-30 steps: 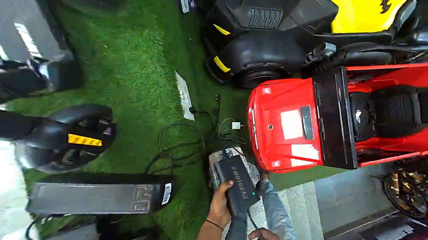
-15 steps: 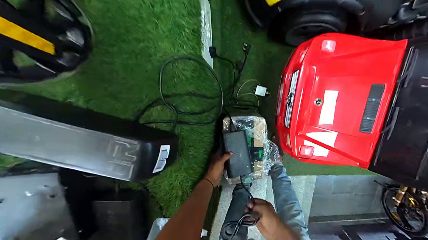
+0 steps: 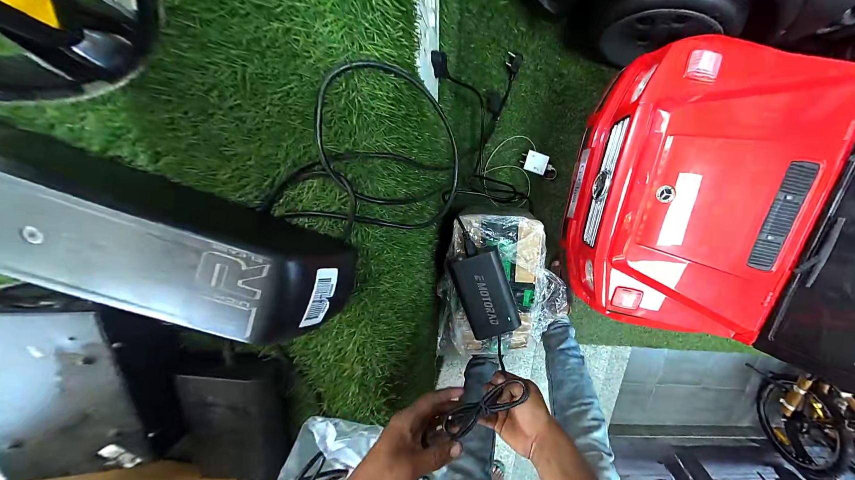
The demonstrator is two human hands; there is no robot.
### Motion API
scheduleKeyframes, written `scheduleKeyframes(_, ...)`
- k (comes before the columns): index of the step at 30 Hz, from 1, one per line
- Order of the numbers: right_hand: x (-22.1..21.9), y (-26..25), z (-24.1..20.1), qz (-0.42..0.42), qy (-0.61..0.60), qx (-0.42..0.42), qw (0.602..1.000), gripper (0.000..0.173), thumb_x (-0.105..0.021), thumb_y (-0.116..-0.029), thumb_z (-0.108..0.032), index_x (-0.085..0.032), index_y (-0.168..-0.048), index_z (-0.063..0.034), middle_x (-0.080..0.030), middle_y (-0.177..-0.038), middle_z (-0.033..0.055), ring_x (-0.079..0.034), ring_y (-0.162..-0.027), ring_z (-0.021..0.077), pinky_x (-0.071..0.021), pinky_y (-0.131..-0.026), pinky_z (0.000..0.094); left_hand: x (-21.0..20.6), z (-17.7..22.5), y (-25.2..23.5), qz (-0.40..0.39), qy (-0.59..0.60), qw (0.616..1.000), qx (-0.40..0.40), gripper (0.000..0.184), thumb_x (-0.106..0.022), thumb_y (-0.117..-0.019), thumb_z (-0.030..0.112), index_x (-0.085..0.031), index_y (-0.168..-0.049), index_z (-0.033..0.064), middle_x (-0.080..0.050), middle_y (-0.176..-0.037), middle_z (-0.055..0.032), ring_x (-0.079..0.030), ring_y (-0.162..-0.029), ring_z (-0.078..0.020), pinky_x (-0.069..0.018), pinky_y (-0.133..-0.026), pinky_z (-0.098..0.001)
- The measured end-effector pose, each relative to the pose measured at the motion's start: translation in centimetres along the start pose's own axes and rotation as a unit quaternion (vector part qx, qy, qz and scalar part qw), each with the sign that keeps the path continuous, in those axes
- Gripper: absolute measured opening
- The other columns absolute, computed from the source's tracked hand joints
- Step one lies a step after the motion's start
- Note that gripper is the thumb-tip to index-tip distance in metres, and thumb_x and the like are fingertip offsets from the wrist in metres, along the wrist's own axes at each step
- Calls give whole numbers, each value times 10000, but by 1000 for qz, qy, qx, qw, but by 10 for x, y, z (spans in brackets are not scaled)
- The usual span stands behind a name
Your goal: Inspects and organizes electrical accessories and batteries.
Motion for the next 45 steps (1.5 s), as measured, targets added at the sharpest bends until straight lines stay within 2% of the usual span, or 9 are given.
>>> scheduleKeyframes(5,-11,7,-4,145,233,63,960,217,-444,-1067,-104,-533,-1239,-6,-707,-958,168,-727,-774,271,-626,-712,425,6,20,18,183,-13,983,-27,307,-651,-939,9,-632,-1238,-61,-753,-1057,-142,-762,-858,-269,-669,-761,-420)
scheduleKeyframes(8,-28,47,-27,191,523,361,748,681,-681,-827,-122,-448,-1451,20,-591,-1363,164,-650,-1150,212,-573,-944,397,12,30,10,232,-59,971,-22,217,-586,-1010,105,-681,-1146,-35,-766,-945,-102,-771,-777,-223,-682,-684,-379)
scheduleKeyframes(11,-54,83,-33,99,616,580,524,509,-769,-853,-413,-676,-1288,-167,-597,-1409,172,-542,-1352,321,-419,-1145,574,12,37,0,212,-63,975,-19,207,-553,-1037,99,-687,-1116,-38,-765,-918,-104,-767,-738,-208,-680,-656,-362)
scheduleKeyframes(15,-78,79,-34,-59,672,611,415,264,-669,-982,-436,-728,-1207,-313,-660,-1335,29,-603,-1281,185,-445,-1156,474,12,41,1,200,-61,977,-27,182,-566,-1026,70,-692,-1095,-41,-763,-916,-108,-766,-732,-210,-681,-662,-358)
scheduleKeyframes(24,-100,60,-47,-187,671,547,464,212,-599,-1041,-339,-763,-1117,-227,-721,-1117,-36,-649,-1135,120,-504,-1063,367,12,41,4,228,-52,972,-28,214,-532,-1052,114,-696,-1051,-23,-759,-886,-90,-761,-726,-208,-680,-671,-364)
scheduleKeyframes(28,-104,68,-39,-220,633,566,480,338,-392,-1100,-325,-658,-1086,-117,-702,-1201,52,-575,-1326,230,-402,-1198,457,23,86,49,429,-203,879,-52,475,-560,-1028,360,-581,-1253,-57,-719,-847,-83,-693,-647,-155,-605,-574,-377)
scheduleKeyframes(34,-113,71,-40,-172,578,571,557,345,-437,-1098,-320,-715,-1159,-125,-726,-1048,50,-694,-1010,148,-586,-918,352,105,196,76,653,-120,733,-147,1192,-714,-854,561,32,-1604,10,-134,-1643,-304,-329,-1478,-355,-407,-1140,-492)
scheduleKeyframes(39,-119,65,-31,-166,600,549,557,170,-683,-976,-258,-786,-1097,-199,-749,-1036,-20,-683,-1032,109,-552,-971,352,170,222,29,682,27,727,-82,1337,-907,-722,472,17,-1618,108,-413,-1531,-223,-516,-1342,-307,-491,-1058,-497)
scheduleKeyframes(45,-97,50,-41,-149,614,477,611,325,-515,-1068,-268,-725,-1268,-121,-745,-1053,49,-699,-994,151,-581,-918,390,177,230,31,681,51,729,-46,1244,-914,-678,233,-92,-1601,88,-468,-1461,-249,-541,-1275,-364,-510,-969,-574)
Point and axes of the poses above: each hand's wrist, its own y-axis away from the middle knuckle, its own x-axis out of the back of the hand, z = x × y, the point moved 7 cm from there along -y, towards the middle knuckle
